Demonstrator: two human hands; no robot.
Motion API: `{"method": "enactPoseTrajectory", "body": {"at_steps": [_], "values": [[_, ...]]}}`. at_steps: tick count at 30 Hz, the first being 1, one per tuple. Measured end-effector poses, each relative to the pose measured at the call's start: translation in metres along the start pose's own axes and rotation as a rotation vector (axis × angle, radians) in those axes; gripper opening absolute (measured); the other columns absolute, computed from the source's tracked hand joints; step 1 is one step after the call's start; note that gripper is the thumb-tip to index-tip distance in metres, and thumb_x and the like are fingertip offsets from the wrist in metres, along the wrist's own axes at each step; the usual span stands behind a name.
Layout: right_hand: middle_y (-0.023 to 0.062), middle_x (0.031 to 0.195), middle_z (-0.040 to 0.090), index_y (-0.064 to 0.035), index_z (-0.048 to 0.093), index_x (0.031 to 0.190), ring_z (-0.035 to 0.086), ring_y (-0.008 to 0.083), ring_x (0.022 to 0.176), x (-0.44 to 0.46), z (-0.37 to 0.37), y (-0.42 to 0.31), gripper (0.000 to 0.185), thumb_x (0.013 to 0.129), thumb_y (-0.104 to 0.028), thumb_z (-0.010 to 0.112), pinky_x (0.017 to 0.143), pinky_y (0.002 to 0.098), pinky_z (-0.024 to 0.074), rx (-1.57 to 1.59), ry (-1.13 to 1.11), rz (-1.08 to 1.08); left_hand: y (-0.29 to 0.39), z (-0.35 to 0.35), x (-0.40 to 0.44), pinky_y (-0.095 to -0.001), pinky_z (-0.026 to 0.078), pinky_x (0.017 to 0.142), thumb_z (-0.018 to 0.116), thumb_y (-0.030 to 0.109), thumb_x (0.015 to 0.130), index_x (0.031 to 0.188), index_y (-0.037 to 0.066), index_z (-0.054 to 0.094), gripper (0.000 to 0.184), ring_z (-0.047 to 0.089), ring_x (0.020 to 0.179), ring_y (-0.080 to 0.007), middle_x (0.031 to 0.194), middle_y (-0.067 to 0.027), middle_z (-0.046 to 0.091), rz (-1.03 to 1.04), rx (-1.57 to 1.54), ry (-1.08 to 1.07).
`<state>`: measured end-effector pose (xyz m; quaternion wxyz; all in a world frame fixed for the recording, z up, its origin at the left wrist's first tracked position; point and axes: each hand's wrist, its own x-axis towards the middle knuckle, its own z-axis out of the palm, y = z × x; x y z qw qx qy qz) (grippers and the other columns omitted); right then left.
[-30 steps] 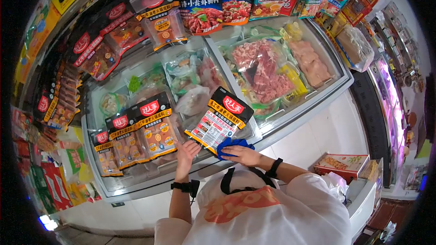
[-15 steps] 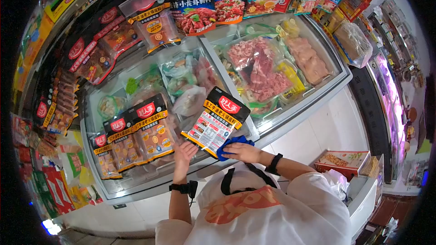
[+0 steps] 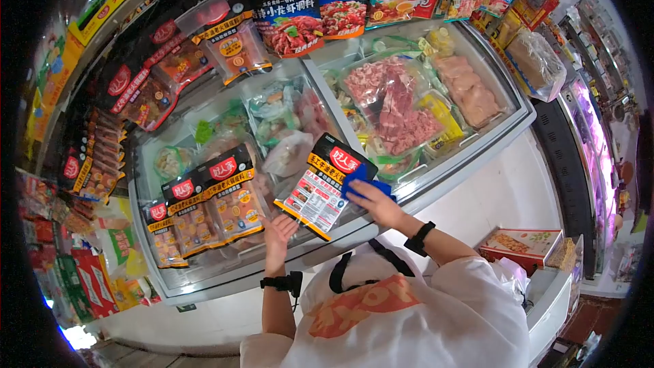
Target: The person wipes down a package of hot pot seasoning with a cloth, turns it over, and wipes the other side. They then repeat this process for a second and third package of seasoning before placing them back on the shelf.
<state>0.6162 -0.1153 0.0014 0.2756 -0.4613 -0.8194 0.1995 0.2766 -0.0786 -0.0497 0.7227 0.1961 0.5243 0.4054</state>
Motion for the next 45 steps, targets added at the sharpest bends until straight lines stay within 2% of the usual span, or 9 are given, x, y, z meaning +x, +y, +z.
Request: {"method": "enactPoseTrajectory", "body": {"at_steps": [8, 12, 15, 21, 26, 29, 36, 38, 45], "values": [[0.0206, 0.142, 0.043, -0.0028, 0.05, 0.133, 0.042, 0.0355, 0.133, 0.028, 0.003, 0.007, 0.059, 0.074, 0.003, 0.054, 0.111, 0.0411, 0.0359, -0.115, 0.059, 0.094, 0.002, 0.003, -0.006, -0.044, 0.048, 0.098, 0.023, 0.073, 0.091, 0.119, -0.011, 0.047, 0.092, 0.061, 0.106, -0.0331, 0.113, -0.0257, 0.06, 0.056, 0.019, -0.042], [0.0161, 0.141, 0.046, -0.0034, 0.054, 0.129, 0.045, 0.0291, 0.131, 0.038, 0.043, -0.033, 0.048, 0.081, -0.009, 0.055, 0.112, 0.0372, 0.0355, -0.122, -0.184, -0.414, -0.002, 0.005, -0.003, -0.0434, 0.049, 0.097, 0.024, 0.074, 0.09, 0.119, -0.011, 0.047, 0.092, 0.062, 0.104, -0.0334, 0.112, -0.0254, 0.06, 0.058, 0.028, -0.009], [0.0156, 0.139, 0.048, -0.0049, 0.054, 0.129, 0.046, 0.028, 0.13, 0.059, 0.038, -0.03, 0.046, 0.083, -0.006, 0.053, 0.111, 0.037, 0.0365, -0.211, -0.157, -0.435, -0.001, 0.006, -0.008, -0.0429, 0.049, 0.097, 0.025, 0.075, 0.09, 0.119, -0.01, 0.048, 0.093, 0.063, 0.103, -0.0334, 0.112, -0.0253, 0.061, 0.086, 0.049, -0.003], [0.02, 0.138, 0.049, -0.0008, 0.057, 0.127, 0.044, 0.0344, 0.131, 0.08, 0.022, 0.026, 0.049, 0.078, -0.008, 0.06, 0.111, 0.0412, 0.036, -0.143, 0.133, 0.059, -0.003, 0.006, -0.008, -0.0395, 0.051, 0.094, 0.026, 0.078, 0.087, 0.117, -0.009, 0.052, 0.096, 0.065, 0.099, -0.0312, 0.107, -0.0231, 0.064, 0.085, 0.05, 0.025], [0.017, 0.141, 0.047, -0.0005, 0.057, 0.123, 0.042, 0.0316, 0.134, 0.085, 0.082, -0.044, 0.047, 0.076, -0.005, 0.055, 0.113, 0.0396, 0.0336, 0.063, -0.11, -0.347, -0.015, -0.005, 0.005, -0.0374, 0.052, 0.091, 0.026, 0.078, 0.087, 0.115, -0.008, 0.053, 0.095, 0.066, 0.097, -0.0294, 0.103, -0.0217, 0.065, 0.089, 0.034, 0.012], [0.0151, 0.141, 0.047, -0.0014, 0.058, 0.123, 0.043, 0.029, 0.133, 0.091, 0.094, -0.05, 0.045, 0.078, -0.008, 0.054, 0.113, 0.039, 0.0338, -0.099, -0.28, -0.579, -0.023, -0.017, 0.018, -0.0375, 0.053, 0.09, 0.026, 0.078, 0.087, 0.115, -0.008, 0.053, 0.095, 0.066, 0.096, -0.0286, 0.103, -0.0218, 0.065, 0.087, 0.035, 0.017], [0.0121, 0.139, 0.05, -0.004, 0.059, 0.122, 0.045, 0.0271, 0.131, 0.132, 0.076, -0.031, 0.043, 0.08, -0.009, 0.054, 0.112, 0.0383, 0.0354, -0.178, 0.083, -0.043, -0.013, -0.002, 0.001, -0.0389, 0.053, 0.091, 0.025, 0.078, 0.087, 0.115, -0.009, 0.052, 0.095, 0.066, 0.096, -0.0293, 0.106, -0.0236, 0.063, 0.109, 0.034, -0.006], [0.0127, 0.138, 0.051, -0.0042, 0.059, 0.123, 0.045, 0.0272, 0.131, 0.119, 0.096, -0.036, 0.043, 0.08, -0.01, 0.054, 0.111, 0.0379, 0.0362, -0.16, -0.014, -0.301, -0.011, 0.0, 0.0, -0.039, 0.053, 0.092, 0.026, 0.078, 0.087, 0.115, -0.009, 0.052, 0.095, 0.066, 0.097, -0.0292, 0.106, -0.0235, 0.063, 0.114, 0.037, -0.015], [0.0131, 0.143, 0.046, 0.0023, 0.056, 0.124, 0.043, 0.0275, 0.133, 0.042, 0.061, -0.042, 0.044, 0.082, -0.012, 0.051, 0.112, 0.0389, 0.0348, -0.107, -0.264, -0.585, -0.011, -0.003, 0.002, -0.0385, 0.053, 0.09, 0.025, 0.077, 0.088, 0.114, -0.008, 0.053, 0.093, 0.066, 0.097, -0.0291, 0.104, -0.0219, 0.064, 0.077, 0.043, -0.002]]}}
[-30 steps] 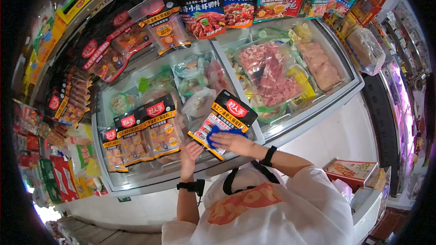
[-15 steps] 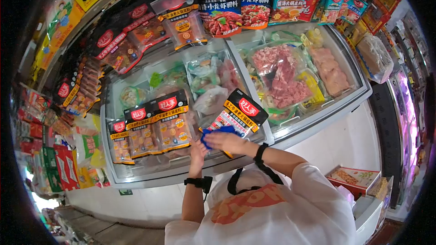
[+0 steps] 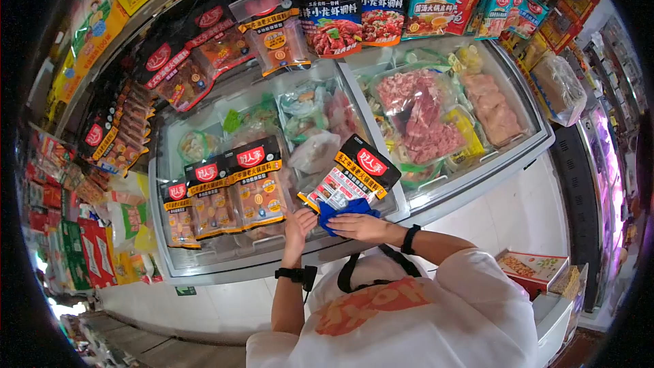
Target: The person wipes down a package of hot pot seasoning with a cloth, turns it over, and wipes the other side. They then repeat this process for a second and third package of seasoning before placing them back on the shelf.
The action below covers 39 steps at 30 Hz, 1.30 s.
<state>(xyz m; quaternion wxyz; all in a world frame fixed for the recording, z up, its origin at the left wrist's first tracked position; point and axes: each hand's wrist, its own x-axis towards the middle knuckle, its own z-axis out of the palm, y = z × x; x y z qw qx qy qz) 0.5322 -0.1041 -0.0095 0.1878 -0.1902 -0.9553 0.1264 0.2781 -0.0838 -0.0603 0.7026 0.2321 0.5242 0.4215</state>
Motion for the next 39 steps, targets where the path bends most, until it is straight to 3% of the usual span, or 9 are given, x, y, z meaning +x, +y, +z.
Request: {"method": "enactPoseTrajectory", "body": {"at_steps": [7, 16, 19, 23, 27, 30, 35, 38, 39], "values": [[0.0141, 0.146, 0.042, -0.0001, 0.049, 0.133, 0.04, 0.0286, 0.136, 0.015, 0.0, 0.028, 0.049, 0.085, -0.014, 0.051, 0.113, 0.0393, 0.0332, -0.047, -0.03, 0.011, 0.003, 0.007, -0.003, -0.0396, 0.053, 0.09, 0.025, 0.074, 0.09, 0.114, -0.008, 0.053, 0.09, 0.066, 0.097, -0.0305, 0.104, -0.0224, 0.063, 0.001, 0.012, 0.04], [0.0155, 0.126, 0.057, -0.0042, 0.062, 0.112, 0.051, 0.0316, 0.123, 0.046, -0.021, 0.086, 0.034, 0.08, -0.011, 0.057, 0.106, 0.0388, 0.04, -0.089, 0.227, 0.443, 0.006, 0.008, -0.005, -0.0394, 0.053, 0.09, 0.023, 0.072, 0.092, 0.112, -0.007, 0.053, 0.087, 0.066, 0.096, -0.0309, 0.103, -0.022, 0.064, -0.008, 0.044, 0.056], [0.0195, 0.128, 0.055, -0.0015, 0.061, 0.118, 0.049, 0.036, 0.124, 0.006, -0.033, 0.102, 0.045, 0.073, -0.001, 0.063, 0.108, 0.0413, 0.0386, 0.019, 0.442, 0.704, 0.003, 0.01, -0.007, -0.0391, 0.053, 0.09, 0.024, 0.073, 0.091, 0.112, -0.007, 0.054, 0.088, 0.066, 0.096, -0.0302, 0.103, -0.0216, 0.064, 0.027, 0.018, 0.059], [0.0212, 0.133, 0.052, -0.0015, 0.062, 0.119, 0.045, 0.0373, 0.128, 0.009, -0.014, 0.092, 0.052, 0.067, 0.006, 0.063, 0.109, 0.0417, 0.0374, 0.096, 0.56, 0.787, 0.007, 0.014, -0.01, -0.0384, 0.054, 0.089, 0.025, 0.074, 0.09, 0.111, -0.007, 0.054, 0.089, 0.066, 0.095, -0.0295, 0.103, -0.0214, 0.064, 0.027, 0.039, 0.103], [0.018, 0.134, 0.053, -0.0052, 0.065, 0.113, 0.046, 0.0317, 0.129, 0.053, 0.021, 0.039, 0.037, 0.077, -0.007, 0.057, 0.11, 0.0413, 0.036, 0.06, 0.236, 0.3, 0.007, 0.013, -0.012, -0.0388, 0.052, 0.092, 0.021, 0.069, 0.094, 0.117, -0.005, 0.051, 0.083, 0.065, 0.097, -0.0269, 0.104, -0.018, 0.063, 0.012, 0.042, 0.083], [0.0147, 0.131, 0.055, -0.006, 0.064, 0.112, 0.048, 0.0285, 0.127, 0.077, 0.029, 0.029, 0.034, 0.08, -0.013, 0.054, 0.109, 0.0392, 0.0373, -0.164, 0.129, 0.232, 0.004, 0.014, -0.008, -0.0377, 0.053, 0.09, 0.022, 0.071, 0.093, 0.115, -0.005, 0.053, 0.085, 0.066, 0.095, -0.0277, 0.103, -0.0191, 0.064, 0.022, 0.033, 0.1], [0.014, 0.125, 0.057, -0.007, 0.064, 0.111, 0.052, 0.0295, 0.122, 0.062, -0.003, 0.066, 0.033, 0.079, -0.011, 0.056, 0.106, 0.0379, 0.0402, -0.045, 0.162, 0.353, 0.005, 0.014, -0.006, -0.0377, 0.055, 0.088, 0.023, 0.073, 0.092, 0.113, -0.006, 0.054, 0.087, 0.066, 0.094, -0.0289, 0.103, -0.0205, 0.065, -0.013, 0.056, 0.139], [0.017, 0.129, 0.055, -0.0049, 0.061, 0.119, 0.05, 0.0332, 0.124, 0.022, -0.027, 0.09, 0.047, 0.073, 0.002, 0.061, 0.105, 0.0405, 0.0413, -0.096, 0.336, 0.462, 0.0, 0.012, -0.008, -0.0378, 0.055, 0.087, 0.022, 0.074, 0.091, 0.113, -0.006, 0.055, 0.089, 0.066, 0.094, -0.029, 0.103, -0.0206, 0.065, 0.015, 0.038, 0.148], [0.0185, 0.132, 0.052, -0.0051, 0.06, 0.122, 0.047, 0.0341, 0.127, 0.01, -0.028, 0.099, 0.045, 0.078, 0.003, 0.054, 0.108, 0.0413, 0.0386, 0.028, 0.37, 0.576, 0.002, 0.012, -0.009, -0.0379, 0.055, 0.088, 0.022, 0.074, 0.091, 0.112, -0.007, 0.056, 0.09, 0.066, 0.094, -0.029, 0.103, -0.0208, 0.064, 0.028, 0.046, 0.13]]}}
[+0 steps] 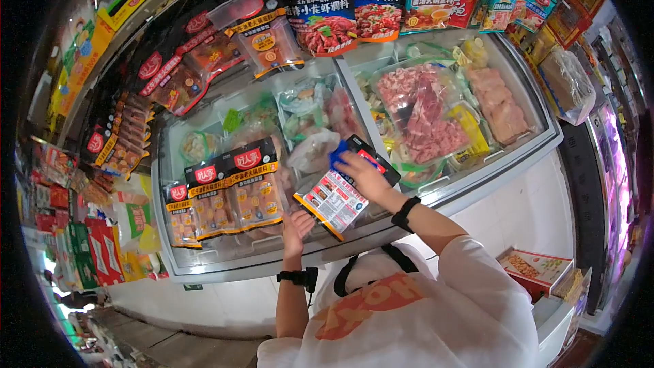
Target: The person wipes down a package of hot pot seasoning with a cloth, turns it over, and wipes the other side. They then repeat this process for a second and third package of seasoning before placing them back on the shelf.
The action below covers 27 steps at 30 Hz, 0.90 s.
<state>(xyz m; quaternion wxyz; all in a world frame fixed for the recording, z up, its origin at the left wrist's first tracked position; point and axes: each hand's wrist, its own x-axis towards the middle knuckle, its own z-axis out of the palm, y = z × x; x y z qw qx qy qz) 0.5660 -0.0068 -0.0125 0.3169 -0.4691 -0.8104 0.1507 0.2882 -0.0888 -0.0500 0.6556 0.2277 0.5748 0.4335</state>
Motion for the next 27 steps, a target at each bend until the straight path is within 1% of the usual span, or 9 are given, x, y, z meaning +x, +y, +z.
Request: {"method": "enactPoseTrajectory", "body": {"at_steps": [2, 8, 10, 14, 16, 20, 22, 24, 27], "values": [[0.0192, 0.136, 0.05, -0.0046, 0.057, 0.126, 0.044, 0.0356, 0.13, -0.007, -0.01, 0.021, 0.055, 0.074, 0.01, 0.054, 0.111, 0.0423, 0.0357, 0.006, 0.047, 0.142, 0.001, 0.0, -0.002, -0.0379, 0.055, 0.088, 0.021, 0.075, 0.09, 0.112, -0.007, 0.056, 0.092, 0.066, 0.094, -0.029, 0.103, -0.0209, 0.064, 0.015, 0.005, -0.02], [0.0187, 0.139, 0.046, -0.0039, 0.055, 0.129, 0.041, 0.0348, 0.133, -0.03, -0.023, 0.008, 0.061, 0.07, 0.012, 0.056, 0.112, 0.042, 0.0348, -0.105, 0.039, 0.177, 0.009, 0.004, -0.006, -0.0369, 0.054, 0.088, 0.019, 0.072, 0.092, 0.113, -0.007, 0.057, 0.09, 0.067, 0.093, -0.0275, 0.104, -0.02, 0.066, 0.04, 0.013, -0.077], [0.0185, 0.14, 0.046, -0.0036, 0.055, 0.129, 0.041, 0.0346, 0.133, -0.045, -0.029, 0.007, 0.062, 0.069, 0.011, 0.058, 0.111, 0.0418, 0.0355, -0.118, 0.035, 0.137, 0.007, 0.004, -0.004, -0.036, 0.055, 0.087, 0.018, 0.07, 0.093, 0.112, -0.007, 0.057, 0.088, 0.067, 0.094, -0.0265, 0.104, -0.0192, 0.067, 0.018, -0.006, -0.073], [0.0182, 0.139, 0.046, -0.0041, 0.055, 0.129, 0.043, 0.0348, 0.132, -0.051, -0.047, 0.024, 0.063, 0.068, 0.009, 0.058, 0.111, 0.0427, 0.0362, -0.192, -0.106, 0.066, 0.007, 0.001, -0.003, -0.0358, 0.055, 0.087, 0.019, 0.069, 0.094, 0.112, -0.007, 0.057, 0.087, 0.067, 0.094, -0.0263, 0.104, -0.0189, 0.067, 0.014, -0.003, -0.107], [0.0177, 0.14, 0.047, -0.0047, 0.056, 0.129, 0.042, 0.035, 0.132, -0.04, -0.046, 0.041, 0.064, 0.067, 0.009, 0.059, 0.111, 0.0427, 0.0358, -0.205, 0.034, 0.147, 0.005, 0.0, -0.002, -0.0359, 0.055, 0.087, 0.021, 0.067, 0.095, 0.112, -0.007, 0.057, 0.085, 0.067, 0.094, -0.0267, 0.103, -0.019, 0.067, 0.018, -0.006, -0.115], [0.0174, 0.141, 0.045, -0.0046, 0.056, 0.129, 0.042, 0.0353, 0.132, -0.028, -0.041, 0.044, 0.061, 0.068, 0.006, 0.062, 0.112, 0.044, 0.0342, -0.182, 0.078, 0.265, 0.007, -0.001, -0.002, -0.0361, 0.055, 0.088, 0.022, 0.064, 0.097, 0.113, -0.007, 0.057, 0.081, 0.067, 0.095, -0.0269, 0.105, -0.0193, 0.066, 0.008, 0.035, -0.117], [0.0173, 0.142, 0.045, -0.0048, 0.056, 0.129, 0.041, 0.0351, 0.133, -0.04, -0.045, 0.034, 0.061, 0.069, 0.006, 0.062, 0.112, 0.0435, 0.0331, -0.151, 0.073, 0.211, 0.009, 0.0, -0.003, -0.0365, 0.054, 0.089, 0.023, 0.062, 0.098, 0.115, -0.007, 0.056, 0.078, 0.066, 0.096, -0.0271, 0.107, -0.0196, 0.065, 0.001, 0.042, -0.108], [0.0163, 0.143, 0.045, -0.0049, 0.055, 0.13, 0.039, 0.0342, 0.135, -0.064, -0.053, 0.021, 0.063, 0.068, 0.006, 0.058, 0.113, 0.0419, 0.033, -0.194, -0.075, 0.057, 0.01, 0.0, -0.002, -0.0364, 0.054, 0.089, 0.023, 0.061, 0.099, 0.115, -0.007, 0.055, 0.077, 0.066, 0.097, -0.027, 0.108, -0.0196, 0.065, -0.015, 0.031, -0.114], [0.0174, 0.143, 0.044, -0.0043, 0.054, 0.131, 0.039, 0.0353, 0.135, -0.109, -0.062, 0.003, 0.064, 0.068, 0.008, 0.053, 0.113, 0.0447, 0.0316, -0.095, -0.109, 0.094, 0.01, -0.002, 0.0, -0.0367, 0.054, 0.09, 0.024, 0.061, 0.099, 0.116, -0.007, 0.055, 0.076, 0.066, 0.097, -0.0273, 0.108, -0.0198, 0.064, -0.038, 0.025, -0.114]]}}
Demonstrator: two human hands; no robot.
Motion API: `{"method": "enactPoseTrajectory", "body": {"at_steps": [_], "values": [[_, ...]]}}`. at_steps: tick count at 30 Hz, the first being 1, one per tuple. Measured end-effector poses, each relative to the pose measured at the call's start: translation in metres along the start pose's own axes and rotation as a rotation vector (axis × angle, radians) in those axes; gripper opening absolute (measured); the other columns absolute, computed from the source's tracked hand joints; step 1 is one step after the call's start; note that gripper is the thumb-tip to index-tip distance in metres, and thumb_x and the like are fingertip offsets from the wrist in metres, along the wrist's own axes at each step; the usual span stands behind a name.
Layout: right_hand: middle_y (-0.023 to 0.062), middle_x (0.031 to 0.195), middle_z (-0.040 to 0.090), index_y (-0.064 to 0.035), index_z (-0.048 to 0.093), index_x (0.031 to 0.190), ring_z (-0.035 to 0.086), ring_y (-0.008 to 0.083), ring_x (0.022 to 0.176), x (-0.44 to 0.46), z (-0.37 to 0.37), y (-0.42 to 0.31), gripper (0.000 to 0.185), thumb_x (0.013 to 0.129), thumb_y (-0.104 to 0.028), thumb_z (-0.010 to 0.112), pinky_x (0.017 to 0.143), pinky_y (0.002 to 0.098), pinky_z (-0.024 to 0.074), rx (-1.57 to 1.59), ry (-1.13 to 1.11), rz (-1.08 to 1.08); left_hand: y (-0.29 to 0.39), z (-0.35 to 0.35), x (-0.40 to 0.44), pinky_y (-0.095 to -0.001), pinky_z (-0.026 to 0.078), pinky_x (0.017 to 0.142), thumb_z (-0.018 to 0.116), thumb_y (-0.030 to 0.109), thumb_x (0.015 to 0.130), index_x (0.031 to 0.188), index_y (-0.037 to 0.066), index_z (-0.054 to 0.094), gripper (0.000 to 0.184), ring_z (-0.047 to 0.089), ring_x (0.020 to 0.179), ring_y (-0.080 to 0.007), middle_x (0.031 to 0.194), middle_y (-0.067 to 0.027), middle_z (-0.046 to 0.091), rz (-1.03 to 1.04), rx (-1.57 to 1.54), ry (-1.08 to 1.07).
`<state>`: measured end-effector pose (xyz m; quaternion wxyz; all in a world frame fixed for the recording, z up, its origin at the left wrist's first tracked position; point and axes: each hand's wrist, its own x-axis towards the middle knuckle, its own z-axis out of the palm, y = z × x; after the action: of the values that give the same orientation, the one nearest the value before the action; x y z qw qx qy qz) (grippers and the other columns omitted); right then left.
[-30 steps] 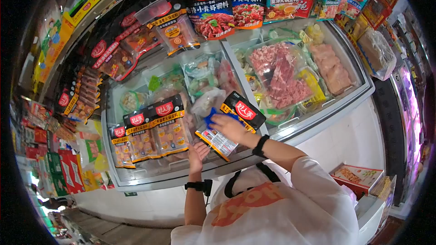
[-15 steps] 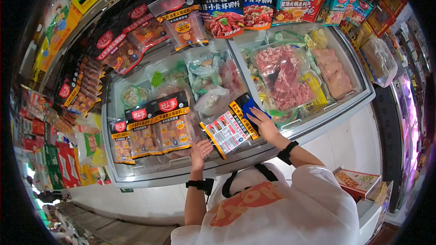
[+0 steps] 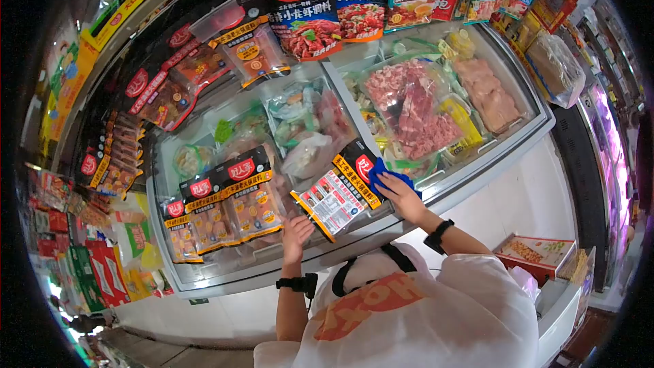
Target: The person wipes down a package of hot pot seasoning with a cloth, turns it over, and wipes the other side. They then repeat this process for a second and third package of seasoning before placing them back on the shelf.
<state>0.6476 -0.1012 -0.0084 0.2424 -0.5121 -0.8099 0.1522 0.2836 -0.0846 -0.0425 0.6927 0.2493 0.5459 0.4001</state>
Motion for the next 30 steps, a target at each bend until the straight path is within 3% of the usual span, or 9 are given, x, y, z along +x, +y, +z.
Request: {"method": "enactPoseTrajectory", "body": {"at_steps": [5, 8, 17, 21, 26, 28, 29, 30], "values": [[0.0168, 0.144, 0.044, -0.0043, 0.054, 0.13, 0.038, 0.0355, 0.136, -0.007, -0.018, -0.003, 0.066, 0.065, 0.008, 0.053, 0.114, 0.0444, 0.0309, 0.044, -0.062, 0.042, -0.001, -0.003, 0.003, -0.0378, 0.053, 0.091, 0.024, 0.061, 0.099, 0.116, -0.007, 0.055, 0.077, 0.066, 0.097, -0.0282, 0.108, -0.0205, 0.064, -0.012, 0.014, -0.014], [0.0147, 0.14, 0.047, -0.0043, 0.055, 0.128, 0.04, 0.0317, 0.134, 0.03, -0.01, 0.007, 0.051, 0.077, -0.004, 0.054, 0.112, 0.0401, 0.0346, -0.174, -0.022, -0.015, -0.001, -0.004, 0.004, -0.0386, 0.053, 0.091, 0.024, 0.062, 0.098, 0.116, -0.006, 0.054, 0.078, 0.066, 0.098, -0.029, 0.108, -0.0214, 0.064, -0.005, 0.031, -0.015], [0.0143, 0.135, 0.052, -0.0009, 0.061, 0.121, 0.044, 0.029, 0.13, 0.125, 0.023, 0.027, 0.042, 0.08, -0.005, 0.054, 0.111, 0.0373, 0.0349, -0.261, 0.112, 0.011, -0.016, -0.014, 0.01, -0.0402, 0.053, 0.092, 0.025, 0.064, 0.097, 0.115, -0.006, 0.055, 0.078, 0.065, 0.1, -0.0295, 0.109, -0.0214, 0.064, 0.032, 0.05, 0.005], [0.0142, 0.137, 0.05, -0.0022, 0.06, 0.122, 0.043, 0.0289, 0.132, 0.08, 0.023, 0.02, 0.042, 0.082, -0.007, 0.051, 0.111, 0.0381, 0.0353, -0.175, 0.11, -0.094, -0.011, -0.009, 0.008, -0.0368, 0.055, 0.087, 0.03, 0.064, 0.096, 0.114, -0.004, 0.056, 0.076, 0.068, 0.092, -0.0264, 0.102, -0.019, 0.067, 0.049, 0.056, 0.042], [0.0127, 0.146, 0.043, -0.0034, 0.056, 0.128, 0.037, 0.0302, 0.137, 0.001, -0.018, 0.012, 0.057, 0.07, 0.001, 0.057, 0.112, 0.0403, 0.0351, 0.056, -0.082, -0.109, -0.02, -0.026, 0.023, -0.0319, 0.059, 0.072, 0.037, 0.064, 0.094, 0.112, -0.003, 0.057, 0.073, 0.07, 0.08, -0.0223, 0.092, -0.0152, 0.069, -0.046, -0.049, 0.16], [0.0121, 0.147, 0.041, -0.0048, 0.056, 0.128, 0.036, 0.0303, 0.138, -0.019, -0.033, 0.028, 0.062, 0.067, 0.004, 0.058, 0.113, 0.0403, 0.0349, 0.145, -0.142, -0.108, -0.024, -0.044, 0.033, -0.0349, 0.057, 0.075, 0.04, 0.062, 0.095, 0.108, -0.001, 0.058, 0.067, 0.067, 0.078, -0.0219, 0.095, -0.0133, 0.066, -0.078, -0.558, -0.511], [0.0115, 0.148, 0.04, -0.0062, 0.056, 0.129, 0.036, 0.0304, 0.138, -0.026, -0.04, 0.037, 0.066, 0.064, 0.007, 0.059, 0.113, 0.0403, 0.0346, 0.227, -0.205, -0.11, -0.026, -0.042, 0.032, -0.0349, 0.057, 0.075, 0.04, 0.062, 0.095, 0.108, -0.001, 0.058, 0.067, 0.067, 0.078, -0.0219, 0.095, -0.0133, 0.066, -0.073, -0.552, -0.508], [0.0115, 0.148, 0.041, -0.0084, 0.056, 0.129, 0.038, 0.0307, 0.137, -0.03, -0.049, 0.047, 0.068, 0.063, 0.008, 0.058, 0.112, 0.0415, 0.0349, 0.27, -0.207, -0.119, -0.02, -0.028, 0.024, -0.0334, 0.055, 0.07, 0.042, 0.059, 0.095, 0.105, 0.0, 0.058, 0.062, 0.065, 0.073, -0.0204, 0.089, -0.0118, 0.065, -0.045, -0.31, -0.253]]}}
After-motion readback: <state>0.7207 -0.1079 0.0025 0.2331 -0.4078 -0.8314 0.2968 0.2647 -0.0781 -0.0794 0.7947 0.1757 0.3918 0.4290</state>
